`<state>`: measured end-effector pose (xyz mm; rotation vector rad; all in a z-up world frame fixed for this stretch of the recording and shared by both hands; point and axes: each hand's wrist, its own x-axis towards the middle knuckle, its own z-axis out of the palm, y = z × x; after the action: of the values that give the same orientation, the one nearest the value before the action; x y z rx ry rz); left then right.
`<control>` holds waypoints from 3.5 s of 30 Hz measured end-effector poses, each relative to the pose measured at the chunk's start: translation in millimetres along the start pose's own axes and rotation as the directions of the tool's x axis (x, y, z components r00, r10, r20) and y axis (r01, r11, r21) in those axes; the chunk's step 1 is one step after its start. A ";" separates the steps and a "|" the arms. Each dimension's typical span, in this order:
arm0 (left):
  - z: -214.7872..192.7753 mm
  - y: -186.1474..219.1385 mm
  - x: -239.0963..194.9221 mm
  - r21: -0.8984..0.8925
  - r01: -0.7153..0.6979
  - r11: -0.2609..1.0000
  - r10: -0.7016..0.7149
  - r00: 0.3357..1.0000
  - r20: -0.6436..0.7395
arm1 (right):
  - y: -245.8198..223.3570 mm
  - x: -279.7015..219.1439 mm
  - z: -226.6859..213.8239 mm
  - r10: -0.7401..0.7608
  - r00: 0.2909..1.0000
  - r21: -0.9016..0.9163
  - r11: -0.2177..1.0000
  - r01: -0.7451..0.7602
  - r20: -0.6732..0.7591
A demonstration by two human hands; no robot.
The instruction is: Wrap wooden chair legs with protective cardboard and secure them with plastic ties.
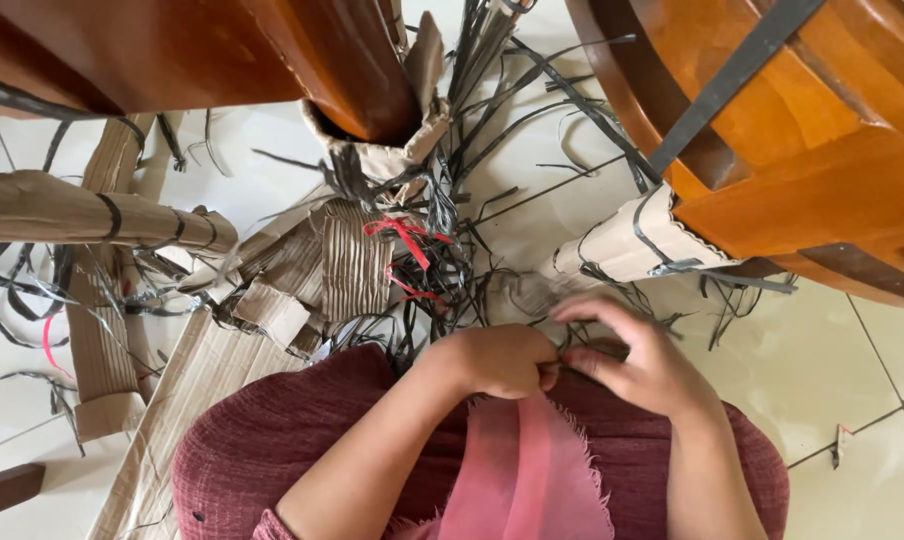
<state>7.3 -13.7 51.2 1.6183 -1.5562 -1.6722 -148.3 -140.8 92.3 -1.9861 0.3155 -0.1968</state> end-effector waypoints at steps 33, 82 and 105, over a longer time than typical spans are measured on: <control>-21.0 -67.2 61.3 0.037 -0.213 0.976 0.160 0.600 -0.784 | 73.5 51.9 -8.1 0.295 0.860 -0.423 0.774 -0.471 -0.417; 22.3 -49.2 46.5 0.189 -0.375 0.908 0.388 0.579 -0.717 | 46.2 -23.3 42.4 0.041 0.867 -0.225 0.959 -0.175 -0.497; 30.1 -50.3 39.0 0.130 -0.440 0.889 0.406 0.623 -0.669 | 59.8 -11.9 50.6 0.648 0.733 0.758 0.581 -0.297 -0.209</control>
<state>-8.7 -15.1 -17.4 1.4371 -1.3303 -0.7115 -153.5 -117.3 16.8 -1.0098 0.9618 -0.3757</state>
